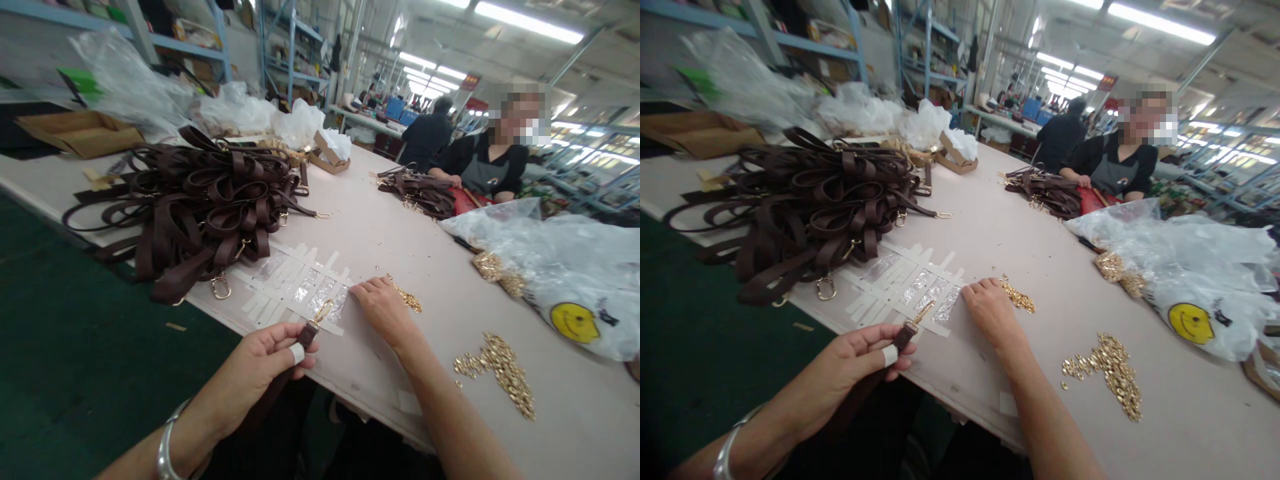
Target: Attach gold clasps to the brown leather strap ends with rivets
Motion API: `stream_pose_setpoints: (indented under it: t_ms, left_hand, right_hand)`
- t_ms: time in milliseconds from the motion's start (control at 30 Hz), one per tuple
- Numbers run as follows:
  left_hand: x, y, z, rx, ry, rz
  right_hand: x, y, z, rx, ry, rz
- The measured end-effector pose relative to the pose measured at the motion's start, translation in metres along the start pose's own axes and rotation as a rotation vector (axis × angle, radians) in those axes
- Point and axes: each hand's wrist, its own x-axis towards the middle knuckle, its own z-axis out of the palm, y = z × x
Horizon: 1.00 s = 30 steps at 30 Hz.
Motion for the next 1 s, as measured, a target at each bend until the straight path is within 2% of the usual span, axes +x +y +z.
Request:
stream_pose_setpoints:
  t_ms: [200, 300, 433, 533, 600, 700, 867, 1000]
  left_hand:
    - [-0.001, 0.001, 0.008, -0.014, 0.016, 0.041]
    - [0.001, 0.000, 0.010, -0.021, 0.008, 0.094]
    - [0.006, -0.003, 0.013, 0.030, -0.032, 0.139]
    - [0.008, -0.008, 0.017, 0.072, -0.088, 0.205]
    - [0.009, -0.012, 0.019, 0.075, -0.113, 0.242]
    - [0.008, -0.016, 0.023, 0.082, -0.122, 0.279]
    - [0.007, -0.018, 0.025, 0.123, -0.158, 0.294]
    - [0.006, -0.019, 0.026, 0.190, -0.146, 0.297]
  right_hand:
    - [-0.010, -0.002, 0.006, 0.255, 0.162, 0.151]
    - [-0.021, -0.013, 0.007, 0.452, 0.264, 0.251]
    - [-0.040, -0.046, 0.002, 0.726, 0.340, 0.314]
    - [-0.051, -0.076, -0.006, 1.100, 0.393, 0.368]
    - [-0.054, -0.091, -0.010, 1.267, 0.425, 0.384]
    - [-0.057, -0.101, -0.014, 1.258, 0.452, 0.369]
    - [-0.063, -0.099, -0.013, 1.202, 0.451, 0.353]
    - [-0.068, -0.099, -0.014, 1.069, 0.430, 0.320]
